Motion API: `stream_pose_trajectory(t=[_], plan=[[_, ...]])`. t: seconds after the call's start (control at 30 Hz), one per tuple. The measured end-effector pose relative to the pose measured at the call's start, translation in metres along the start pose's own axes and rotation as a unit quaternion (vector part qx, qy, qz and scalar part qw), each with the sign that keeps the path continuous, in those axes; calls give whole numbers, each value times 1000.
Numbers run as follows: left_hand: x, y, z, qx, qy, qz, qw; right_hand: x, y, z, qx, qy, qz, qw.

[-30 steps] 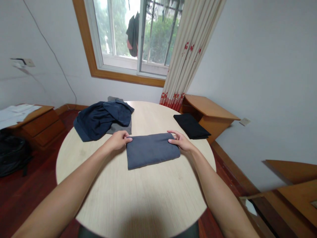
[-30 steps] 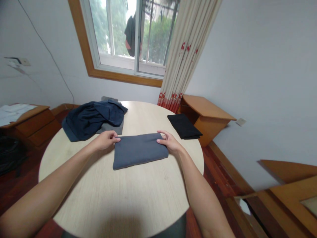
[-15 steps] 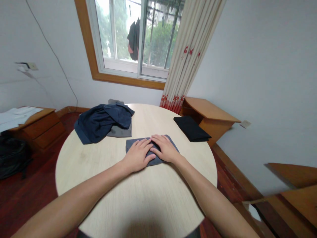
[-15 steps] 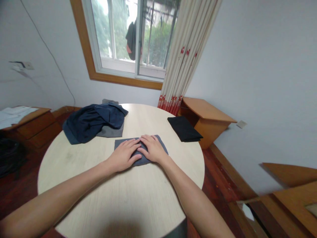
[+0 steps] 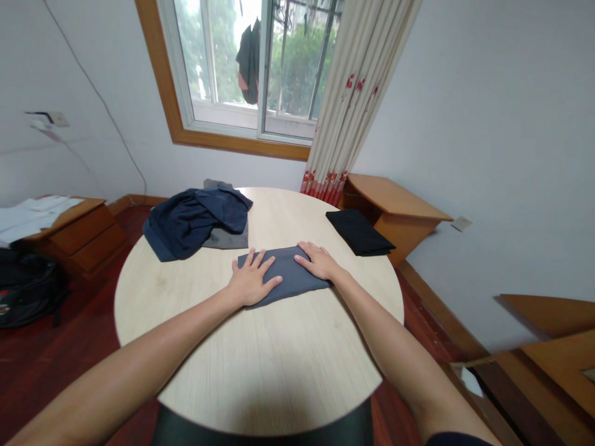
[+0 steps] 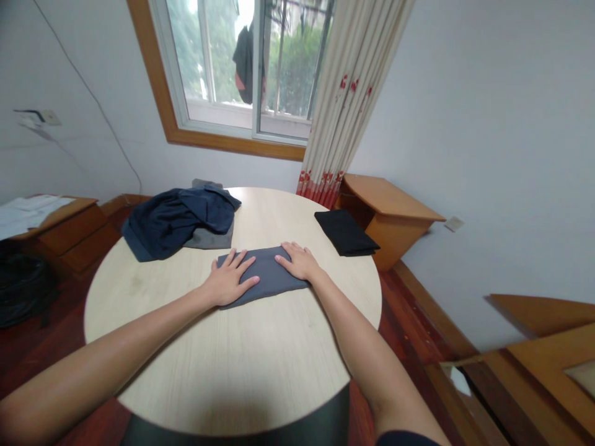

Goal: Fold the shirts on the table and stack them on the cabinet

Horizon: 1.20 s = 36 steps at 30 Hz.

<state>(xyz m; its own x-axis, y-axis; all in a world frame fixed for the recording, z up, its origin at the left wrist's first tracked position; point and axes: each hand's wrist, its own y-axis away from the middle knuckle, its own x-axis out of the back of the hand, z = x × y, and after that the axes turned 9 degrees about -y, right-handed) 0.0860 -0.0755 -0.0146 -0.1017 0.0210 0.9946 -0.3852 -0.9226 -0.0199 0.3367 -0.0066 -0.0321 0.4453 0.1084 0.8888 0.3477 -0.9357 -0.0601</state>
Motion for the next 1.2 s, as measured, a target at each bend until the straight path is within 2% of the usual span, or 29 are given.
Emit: stream_pose_trajectory(t=[0.2,0.3,0.4,0.43,0.5,0.6,0.67,0.73,0.8,0.87,0.93,1.0,1.03,1.07,1.1,1.13,1.2], plan=[[-5,-14,-22,-22,5,19,1000,3,8,9,7,-6,61,998],[-5,-20,-34,-1,-3,29,1000,7,14,8,61,1,97,993],[1,-19,-38,30,-20,53,998,9,16,9,113,-17,87,990],[3,-17,-36,17,-23,65,997,9,15,9,120,-24,83,989],[8,-11,-29,-65,-14,72,995,9,13,11,124,-35,83,988],[11,-3,-17,-211,20,30,977,7,11,13,129,-54,90,986],[11,-2,-15,-251,39,4,967,9,11,12,132,-61,94,985],[12,-4,-20,-255,49,-8,966,15,13,10,127,-60,98,985],[14,-6,-32,-244,48,-12,969,25,19,6,112,-53,99,987],[17,-10,-48,-212,39,8,976,36,28,1,80,-71,67,992],[20,-13,-63,-154,30,51,986,44,37,-4,32,-132,-26,990],[22,-16,-73,-80,25,90,992,46,44,-8,-10,-211,-144,967],[22,-17,-75,-42,28,100,994,45,45,-9,-18,-242,-180,953],[22,-18,-75,-8,36,102,994,42,44,-10,-16,-266,-187,945],[21,-19,-72,20,47,100,994,37,42,-10,-9,-281,-165,945],[20,-20,-69,41,64,95,993,33,39,-9,0,-289,-117,950],[16,-21,-58,54,106,84,989,23,32,-7,19,-278,5,960]])
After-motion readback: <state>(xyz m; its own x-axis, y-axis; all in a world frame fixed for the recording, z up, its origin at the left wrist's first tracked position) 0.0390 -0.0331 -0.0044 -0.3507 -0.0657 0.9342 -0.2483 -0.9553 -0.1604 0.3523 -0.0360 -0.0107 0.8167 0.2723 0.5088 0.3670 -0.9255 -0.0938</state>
